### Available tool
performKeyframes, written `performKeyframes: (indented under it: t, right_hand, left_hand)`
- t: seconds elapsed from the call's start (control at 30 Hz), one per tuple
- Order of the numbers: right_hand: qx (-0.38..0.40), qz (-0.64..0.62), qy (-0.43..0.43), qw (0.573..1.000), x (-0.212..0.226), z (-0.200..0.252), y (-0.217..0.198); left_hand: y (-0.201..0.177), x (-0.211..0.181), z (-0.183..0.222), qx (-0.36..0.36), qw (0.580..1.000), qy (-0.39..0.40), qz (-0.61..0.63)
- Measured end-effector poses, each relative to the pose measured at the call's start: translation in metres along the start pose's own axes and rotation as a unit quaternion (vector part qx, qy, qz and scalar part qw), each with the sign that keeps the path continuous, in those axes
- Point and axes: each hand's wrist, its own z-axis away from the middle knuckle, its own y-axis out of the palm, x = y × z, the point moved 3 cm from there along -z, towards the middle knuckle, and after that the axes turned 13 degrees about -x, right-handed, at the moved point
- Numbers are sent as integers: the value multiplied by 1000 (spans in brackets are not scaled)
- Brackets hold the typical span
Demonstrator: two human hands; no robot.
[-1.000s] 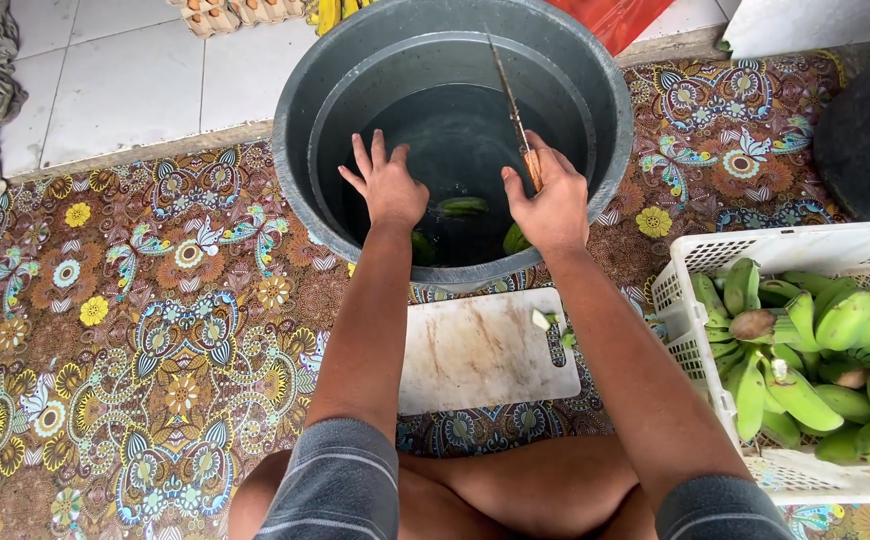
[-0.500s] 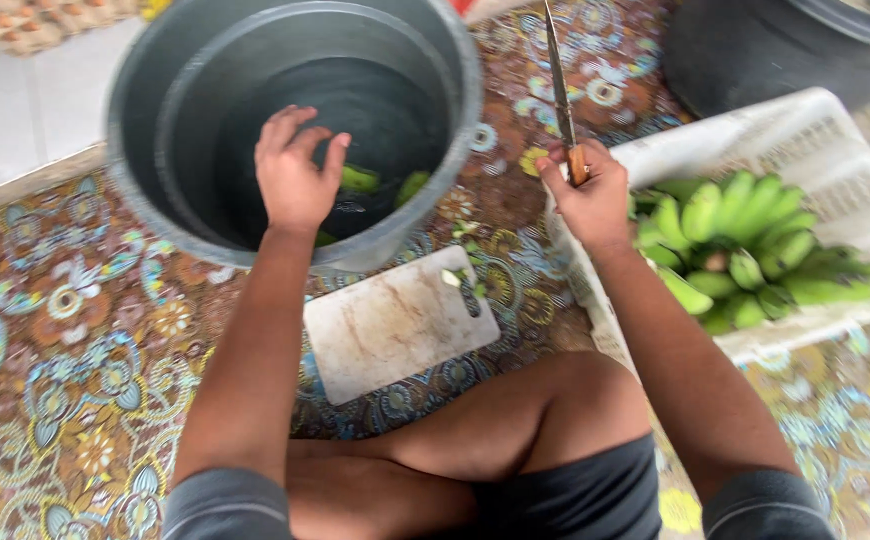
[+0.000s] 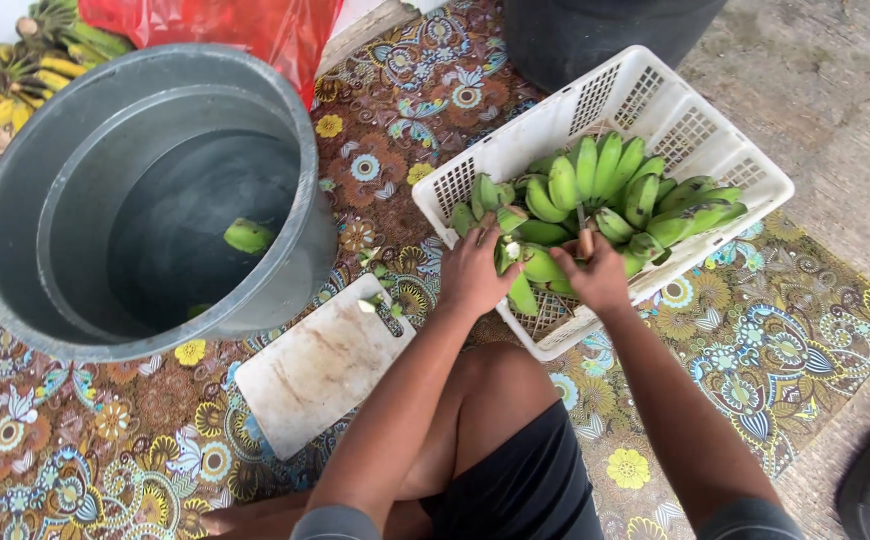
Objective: The person picks a green banana from a bunch, cuts it into small pieces on a cutting board using a knife, and then places the pieces into a bucket of water.
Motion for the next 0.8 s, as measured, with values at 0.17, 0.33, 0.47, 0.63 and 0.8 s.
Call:
performKeyframes:
  t: [0.17, 0.33, 0.47, 0.63, 0.8]
  right_hand:
    - [60, -15, 14, 998, 39, 6, -7]
    - [142, -66, 68, 985, 6, -30, 9]
    - [278, 25, 24, 960, 63, -42, 0]
    - [374, 128, -11, 918, 77, -49, 11]
    - [411, 90, 71, 904, 57, -57, 30]
  left_hand:
    - [26, -3, -21, 28, 998, -57, -7]
    - [21, -3, -34, 70, 993, -81, 45]
    - [34, 22, -49, 115, 986, -109, 44]
    - [27, 27, -43, 176, 976, -113, 63]
    - [23, 39, -39, 207, 977, -39, 3]
